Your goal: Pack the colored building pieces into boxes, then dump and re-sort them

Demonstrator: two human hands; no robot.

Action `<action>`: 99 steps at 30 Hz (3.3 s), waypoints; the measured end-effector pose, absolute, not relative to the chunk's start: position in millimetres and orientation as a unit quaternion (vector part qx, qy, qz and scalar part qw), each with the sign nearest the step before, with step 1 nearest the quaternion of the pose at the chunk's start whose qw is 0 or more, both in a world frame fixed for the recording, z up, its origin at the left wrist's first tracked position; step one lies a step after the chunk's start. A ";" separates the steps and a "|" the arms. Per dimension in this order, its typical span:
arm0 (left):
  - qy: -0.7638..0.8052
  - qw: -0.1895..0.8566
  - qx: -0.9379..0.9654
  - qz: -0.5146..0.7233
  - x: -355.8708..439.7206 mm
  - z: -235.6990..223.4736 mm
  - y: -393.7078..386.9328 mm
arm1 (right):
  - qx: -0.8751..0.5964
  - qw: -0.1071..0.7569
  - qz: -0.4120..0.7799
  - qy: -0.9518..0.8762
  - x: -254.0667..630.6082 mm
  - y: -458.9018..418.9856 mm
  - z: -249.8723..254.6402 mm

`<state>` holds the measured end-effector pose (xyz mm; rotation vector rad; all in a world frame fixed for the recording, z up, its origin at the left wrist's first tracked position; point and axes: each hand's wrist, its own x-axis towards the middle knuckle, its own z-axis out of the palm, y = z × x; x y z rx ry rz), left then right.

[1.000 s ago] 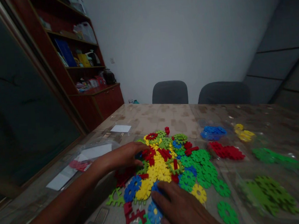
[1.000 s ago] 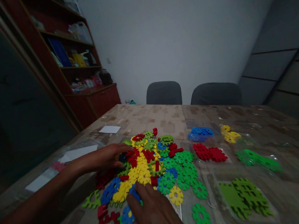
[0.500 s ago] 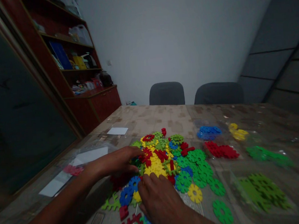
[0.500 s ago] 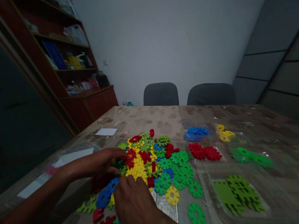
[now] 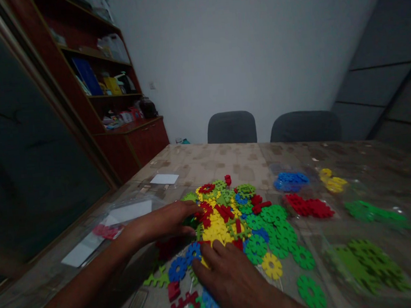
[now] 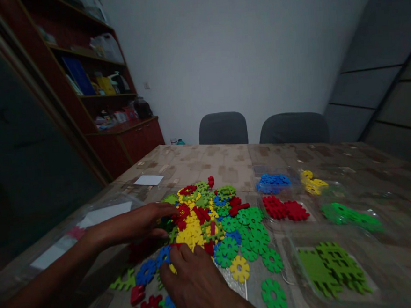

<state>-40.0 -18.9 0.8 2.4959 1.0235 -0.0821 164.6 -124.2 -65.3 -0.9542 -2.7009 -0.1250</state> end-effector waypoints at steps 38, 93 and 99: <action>0.359 0.221 0.906 -0.026 -37.5 2.2 -23.0 | -0.415 0.113 0.301 -0.851 198.5 -129.7 -40.3; 0.383 0.195 0.901 -0.048 -34.9 -0.5 -22.4 | -0.498 0.217 0.269 -0.795 215.9 -86.3 -33.6; 0.376 0.193 0.905 -0.040 -37.6 -7.0 -18.9 | -0.459 0.157 0.260 -0.835 200.5 -106.5 -44.0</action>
